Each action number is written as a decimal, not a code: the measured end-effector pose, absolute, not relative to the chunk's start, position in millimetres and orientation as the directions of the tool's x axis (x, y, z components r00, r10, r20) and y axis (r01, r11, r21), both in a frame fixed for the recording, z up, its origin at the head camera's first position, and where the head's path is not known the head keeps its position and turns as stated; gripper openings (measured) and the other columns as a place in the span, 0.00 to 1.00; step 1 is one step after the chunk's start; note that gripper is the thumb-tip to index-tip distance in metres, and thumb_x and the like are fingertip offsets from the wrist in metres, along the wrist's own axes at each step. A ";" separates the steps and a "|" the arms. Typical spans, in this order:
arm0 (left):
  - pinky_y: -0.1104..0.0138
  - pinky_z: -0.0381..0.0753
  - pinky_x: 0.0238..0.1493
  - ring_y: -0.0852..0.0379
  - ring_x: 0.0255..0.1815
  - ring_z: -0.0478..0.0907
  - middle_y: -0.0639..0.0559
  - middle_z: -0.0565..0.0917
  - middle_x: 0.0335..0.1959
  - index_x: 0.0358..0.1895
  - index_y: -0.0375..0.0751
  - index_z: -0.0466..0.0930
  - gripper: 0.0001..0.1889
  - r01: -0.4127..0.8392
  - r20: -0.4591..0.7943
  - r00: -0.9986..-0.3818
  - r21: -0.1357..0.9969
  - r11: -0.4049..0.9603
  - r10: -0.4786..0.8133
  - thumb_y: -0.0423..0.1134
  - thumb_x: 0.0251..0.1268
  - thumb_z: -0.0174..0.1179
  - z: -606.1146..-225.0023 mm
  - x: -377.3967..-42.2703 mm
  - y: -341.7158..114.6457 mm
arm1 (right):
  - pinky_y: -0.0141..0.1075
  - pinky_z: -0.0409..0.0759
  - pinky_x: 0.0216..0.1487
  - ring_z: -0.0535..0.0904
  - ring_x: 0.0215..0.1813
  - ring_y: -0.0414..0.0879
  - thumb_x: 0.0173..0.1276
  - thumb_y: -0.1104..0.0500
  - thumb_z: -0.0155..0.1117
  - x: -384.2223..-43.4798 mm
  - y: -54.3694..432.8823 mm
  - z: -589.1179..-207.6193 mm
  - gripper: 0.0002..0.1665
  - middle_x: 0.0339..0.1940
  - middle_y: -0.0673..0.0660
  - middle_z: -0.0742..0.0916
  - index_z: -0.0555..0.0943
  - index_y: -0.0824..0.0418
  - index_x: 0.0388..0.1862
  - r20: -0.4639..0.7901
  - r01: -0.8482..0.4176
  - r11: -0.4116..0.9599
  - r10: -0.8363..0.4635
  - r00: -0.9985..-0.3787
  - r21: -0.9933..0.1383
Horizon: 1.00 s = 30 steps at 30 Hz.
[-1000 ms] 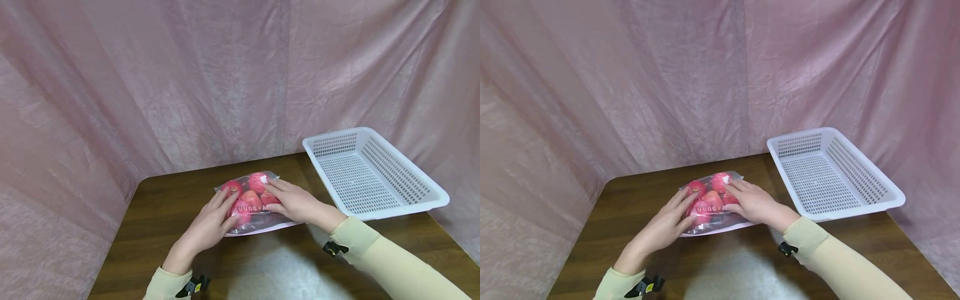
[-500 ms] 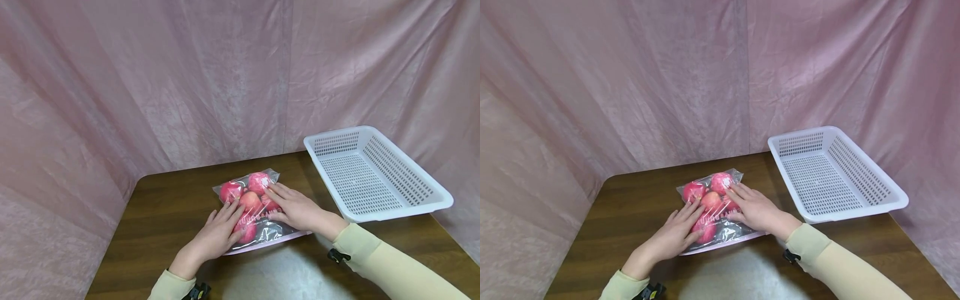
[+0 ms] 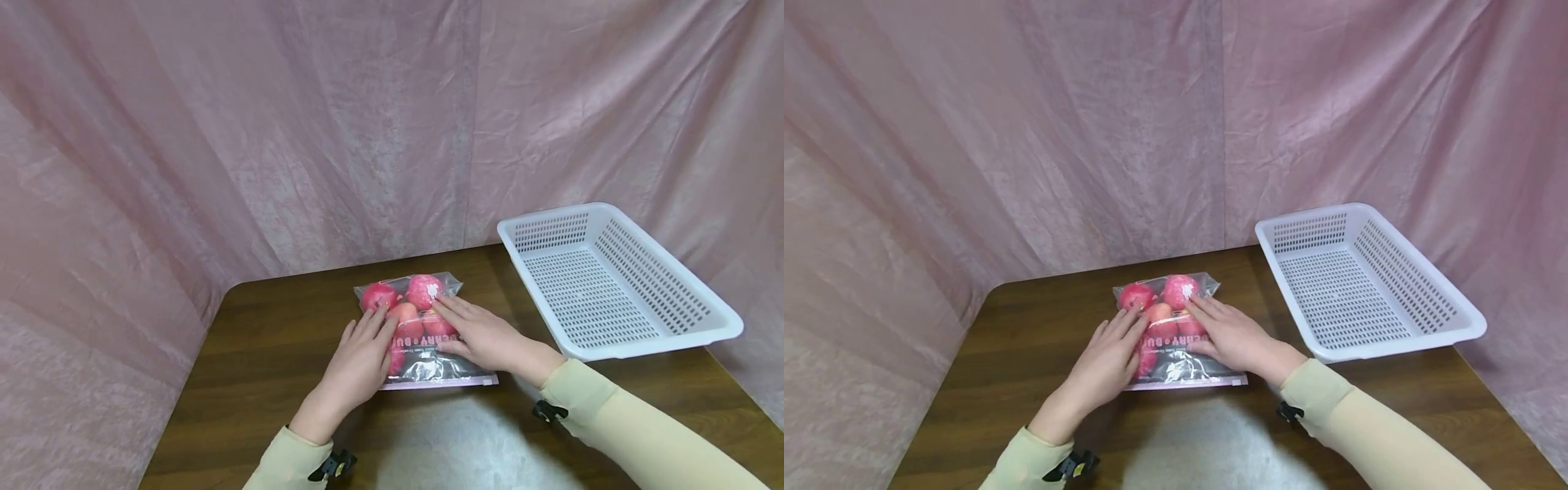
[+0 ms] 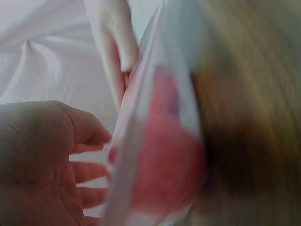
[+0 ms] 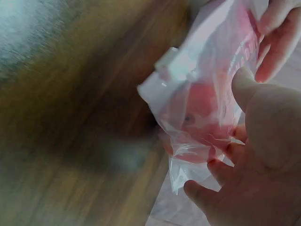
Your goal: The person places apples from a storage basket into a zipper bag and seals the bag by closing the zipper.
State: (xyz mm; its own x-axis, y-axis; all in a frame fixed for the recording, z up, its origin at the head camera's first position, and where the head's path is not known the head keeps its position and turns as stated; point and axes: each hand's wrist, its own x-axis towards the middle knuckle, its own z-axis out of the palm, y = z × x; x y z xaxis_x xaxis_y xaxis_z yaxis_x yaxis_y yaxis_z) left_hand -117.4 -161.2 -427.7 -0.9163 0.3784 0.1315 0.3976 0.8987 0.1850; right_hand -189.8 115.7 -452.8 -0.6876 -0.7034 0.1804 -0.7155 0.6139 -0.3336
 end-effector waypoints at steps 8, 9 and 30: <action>0.25 0.59 0.76 0.29 0.86 0.58 0.35 0.62 0.87 0.86 0.44 0.66 0.37 0.331 0.095 -0.944 0.218 0.918 0.317 0.57 0.83 0.62 -441.4 -123.7 -131.9 | 0.62 0.66 0.80 0.66 0.84 0.68 0.80 0.43 0.72 -192.9 118.5 -452.6 0.49 0.85 0.71 0.69 0.65 0.69 0.86 0.220 -0.727 0.614 -0.698 -0.682 -0.307; 0.25 0.58 0.76 0.28 0.86 0.58 0.36 0.62 0.87 0.86 0.46 0.66 0.38 0.323 0.088 -0.946 0.212 0.922 0.311 0.58 0.83 0.62 -443.2 -124.1 -132.6 | 0.62 0.67 0.80 0.66 0.84 0.68 0.79 0.43 0.72 -191.6 119.6 -452.7 0.50 0.85 0.71 0.69 0.66 0.69 0.86 0.225 -0.730 0.616 -0.698 -0.680 -0.298; 0.29 0.54 0.80 0.29 0.86 0.60 0.33 0.63 0.86 0.86 0.42 0.66 0.36 0.311 0.217 -0.939 0.209 0.927 0.266 0.53 0.85 0.61 -447.9 -136.3 -123.5 | 0.61 0.67 0.80 0.69 0.83 0.65 0.79 0.43 0.73 -184.5 115.7 -454.7 0.50 0.87 0.67 0.69 0.65 0.66 0.87 0.239 -0.731 0.620 -0.693 -0.681 -0.285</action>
State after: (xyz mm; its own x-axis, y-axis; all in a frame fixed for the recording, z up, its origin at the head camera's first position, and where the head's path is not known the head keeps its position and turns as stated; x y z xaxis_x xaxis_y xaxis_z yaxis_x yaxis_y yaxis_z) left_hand -136.3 -123.5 -447.9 -0.9391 0.2663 0.2171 0.3112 0.9271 0.2090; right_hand -184.5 115.7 -454.7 -0.6805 -0.6927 0.2387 -0.7310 0.6198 -0.2855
